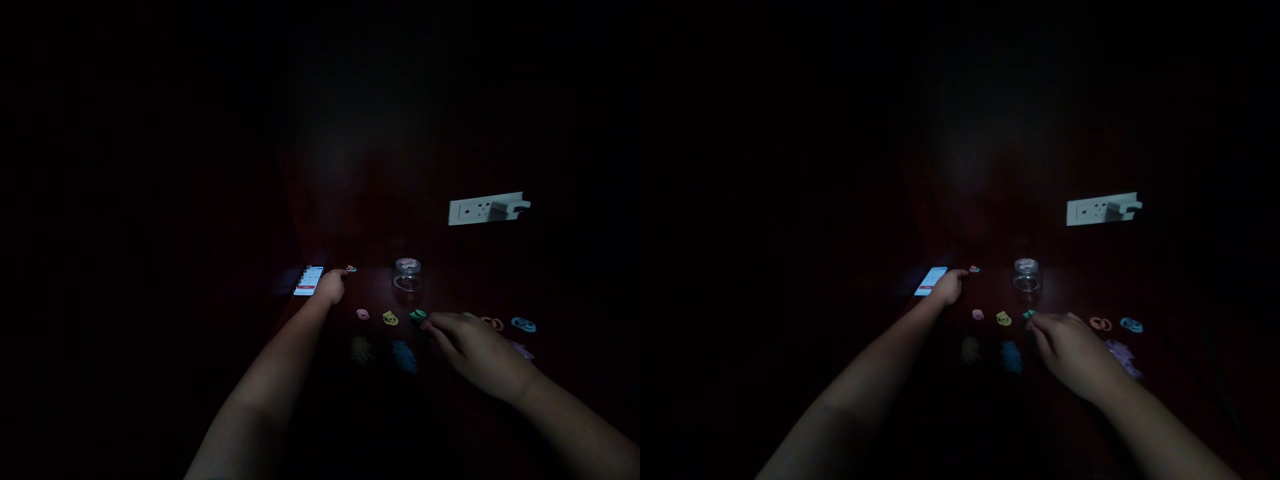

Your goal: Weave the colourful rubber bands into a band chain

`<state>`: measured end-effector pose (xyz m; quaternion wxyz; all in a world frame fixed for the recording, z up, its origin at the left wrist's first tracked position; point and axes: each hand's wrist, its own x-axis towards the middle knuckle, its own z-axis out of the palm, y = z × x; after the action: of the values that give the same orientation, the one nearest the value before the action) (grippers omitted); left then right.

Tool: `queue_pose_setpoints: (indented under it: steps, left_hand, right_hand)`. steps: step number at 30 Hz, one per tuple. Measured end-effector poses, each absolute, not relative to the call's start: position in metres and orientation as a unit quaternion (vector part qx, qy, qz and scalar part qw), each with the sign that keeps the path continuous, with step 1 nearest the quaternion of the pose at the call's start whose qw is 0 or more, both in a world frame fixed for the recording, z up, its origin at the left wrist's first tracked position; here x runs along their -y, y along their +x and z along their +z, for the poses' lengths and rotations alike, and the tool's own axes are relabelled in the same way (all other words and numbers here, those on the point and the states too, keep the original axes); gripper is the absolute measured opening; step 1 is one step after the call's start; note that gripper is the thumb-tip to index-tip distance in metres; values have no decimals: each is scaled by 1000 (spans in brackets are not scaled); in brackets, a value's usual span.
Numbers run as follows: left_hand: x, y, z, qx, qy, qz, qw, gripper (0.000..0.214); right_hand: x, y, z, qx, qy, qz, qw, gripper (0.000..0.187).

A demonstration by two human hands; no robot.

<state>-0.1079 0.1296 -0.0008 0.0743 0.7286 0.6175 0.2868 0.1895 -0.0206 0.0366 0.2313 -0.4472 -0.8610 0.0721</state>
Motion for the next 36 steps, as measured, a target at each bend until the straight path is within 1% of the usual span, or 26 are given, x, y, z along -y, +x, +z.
queue_pose_setpoints:
  steps: [4, 7, 11, 14, 17, 24, 28, 36]
  left_hand:
    - [-162, -92, 3, -594, 782, 176, 63, 26]
    - [-179, -80, 5, -601, 789, 121, 41, 33]
    - [-190, -68, 6, -642, 763, 81, 3, 33]
    - [-193, -65, 8, -671, 738, 65, -18, 34]
    - [-196, -68, 13, -689, 723, 52, -16, 35]
    - [-190, -92, 24, -687, 725, 33, 43, 33]
    - [-184, -105, 27, -672, 736, 42, 68, 32]
    - [-186, -109, 27, -643, 758, 75, 82, 33]
  right_hand:
    - [22, 189, 36, 860, -446, 77, 237, 24]
    - [23, 189, 36, 860, -444, 81, 238, 26]
    - [25, 188, 38, 855, -452, 78, 244, 27]
    - [26, 186, 39, 852, -458, 82, 239, 27]
    - [26, 186, 38, 852, -460, 84, 234, 26]
    - [25, 187, 37, 851, -457, 84, 246, 24]
    - [26, 187, 40, 850, -457, 89, 248, 25]
    - [24, 188, 39, 850, -458, 76, 249, 23]
